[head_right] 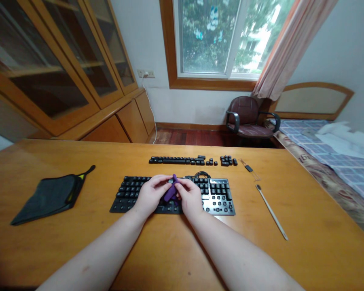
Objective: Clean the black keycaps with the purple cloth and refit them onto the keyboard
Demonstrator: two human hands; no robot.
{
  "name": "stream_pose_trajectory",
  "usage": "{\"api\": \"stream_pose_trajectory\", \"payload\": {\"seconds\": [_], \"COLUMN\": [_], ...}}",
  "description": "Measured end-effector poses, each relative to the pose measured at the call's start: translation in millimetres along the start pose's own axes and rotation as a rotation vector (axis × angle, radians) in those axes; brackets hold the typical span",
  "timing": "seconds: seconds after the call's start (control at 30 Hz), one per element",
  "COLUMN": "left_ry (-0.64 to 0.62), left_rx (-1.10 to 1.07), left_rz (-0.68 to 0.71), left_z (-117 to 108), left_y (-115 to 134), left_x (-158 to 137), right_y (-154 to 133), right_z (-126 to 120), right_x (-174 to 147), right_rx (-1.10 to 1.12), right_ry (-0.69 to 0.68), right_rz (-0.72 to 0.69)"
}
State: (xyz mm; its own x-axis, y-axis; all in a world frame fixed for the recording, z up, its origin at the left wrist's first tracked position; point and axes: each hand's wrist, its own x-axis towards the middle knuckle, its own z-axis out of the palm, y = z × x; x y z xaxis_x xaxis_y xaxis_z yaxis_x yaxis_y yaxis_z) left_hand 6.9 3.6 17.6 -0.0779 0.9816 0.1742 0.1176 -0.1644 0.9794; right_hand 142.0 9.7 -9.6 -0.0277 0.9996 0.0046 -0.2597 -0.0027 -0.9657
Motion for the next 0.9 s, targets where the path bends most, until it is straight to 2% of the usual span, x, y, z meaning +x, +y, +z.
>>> {"api": "stream_pose_trajectory", "payload": {"seconds": [0.2,0.3,0.47,0.6,0.77,0.9], "left_ry": [-0.017,-0.004,-0.013,-0.002,-0.002,-0.016], "left_rx": [-0.128,-0.097,-0.055,-0.096,-0.145,-0.154], "left_rz": [-0.134,-0.143,-0.151,-0.17,-0.189,-0.196], "left_z": [1,0,-2,0,3,3], "left_y": [-4,-5,2,7,10,8], "left_x": [1,2,2,2,1,1], "right_y": [-7,-11,-10,-8,-5,-1], "right_z": [2,3,2,2,2,2], "right_x": [-1,-1,0,-1,-2,0], "right_rx": [-0.027,-0.044,-0.023,-0.016,-0.017,0.005], "right_ry": [-0.063,-0.068,0.011,0.022,-0.026,0.019], "right_rz": [-0.039,-0.045,-0.013,0.002,-0.01,0.028]}}
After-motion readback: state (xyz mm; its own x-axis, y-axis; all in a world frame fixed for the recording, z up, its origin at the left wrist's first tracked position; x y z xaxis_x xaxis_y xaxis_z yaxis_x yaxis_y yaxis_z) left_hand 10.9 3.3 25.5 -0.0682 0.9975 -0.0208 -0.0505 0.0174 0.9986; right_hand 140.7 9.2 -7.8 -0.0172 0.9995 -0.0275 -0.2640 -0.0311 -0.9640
